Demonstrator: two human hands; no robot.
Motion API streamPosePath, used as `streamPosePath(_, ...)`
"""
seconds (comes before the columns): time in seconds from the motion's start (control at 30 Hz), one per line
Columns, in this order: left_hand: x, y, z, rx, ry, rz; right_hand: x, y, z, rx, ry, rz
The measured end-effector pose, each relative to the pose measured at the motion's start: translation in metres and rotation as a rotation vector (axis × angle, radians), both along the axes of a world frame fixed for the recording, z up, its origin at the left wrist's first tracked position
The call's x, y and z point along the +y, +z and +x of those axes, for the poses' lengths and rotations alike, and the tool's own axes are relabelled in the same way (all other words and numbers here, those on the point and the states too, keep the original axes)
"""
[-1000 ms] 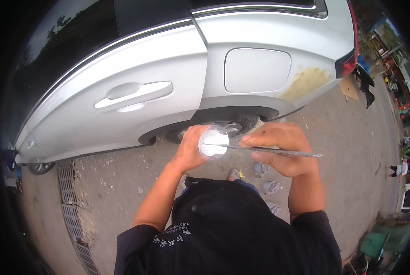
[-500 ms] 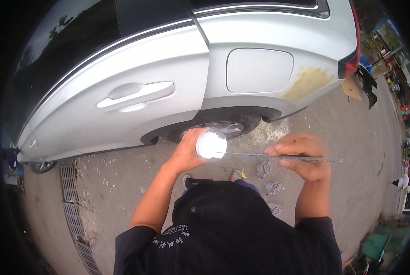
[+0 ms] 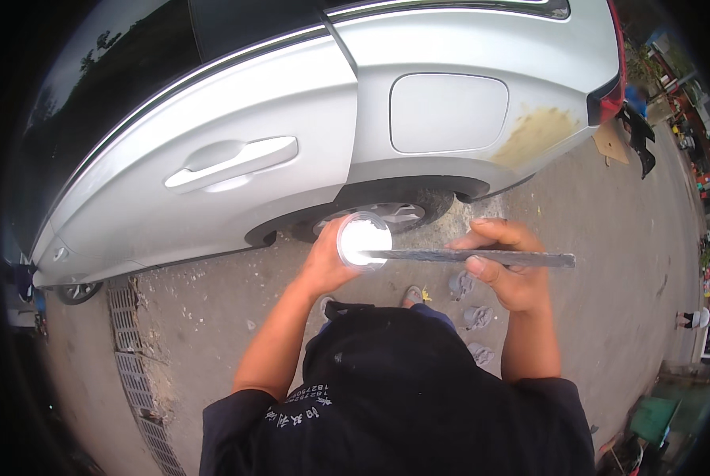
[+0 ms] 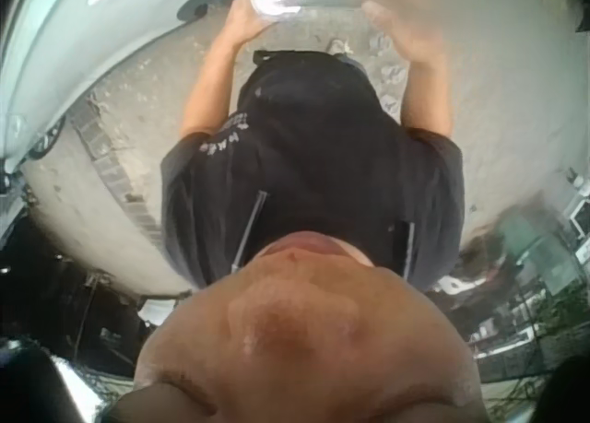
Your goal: The person scoops white body filler from a container using a metal spatula and applies it to a discolored area on the rear side panel of a silver car. They repeatedly load the spatula and smooth the filler over the affected surface.
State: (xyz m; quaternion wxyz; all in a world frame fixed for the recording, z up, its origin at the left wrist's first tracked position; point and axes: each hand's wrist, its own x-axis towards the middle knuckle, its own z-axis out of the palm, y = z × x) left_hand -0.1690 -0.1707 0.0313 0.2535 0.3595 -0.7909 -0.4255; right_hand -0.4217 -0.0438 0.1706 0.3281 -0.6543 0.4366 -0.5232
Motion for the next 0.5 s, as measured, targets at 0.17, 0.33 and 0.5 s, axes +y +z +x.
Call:
streamPosePath(0.17,0.002,0.008,-0.008,0.013,-0.069,0.155,-0.014,0.034,0.002,0.280,0.195,-0.081)
streamPosePath(0.33,0.006,0.003,-0.009,0.109,-0.174,0.250,-0.018,0.035,-0.007,-0.047,-0.049,0.098)
streamPosePath(0.5,-0.001,0.003,-0.002,0.167,-0.217,0.394,-0.031,0.052,0.015,0.368,0.280,-0.094)
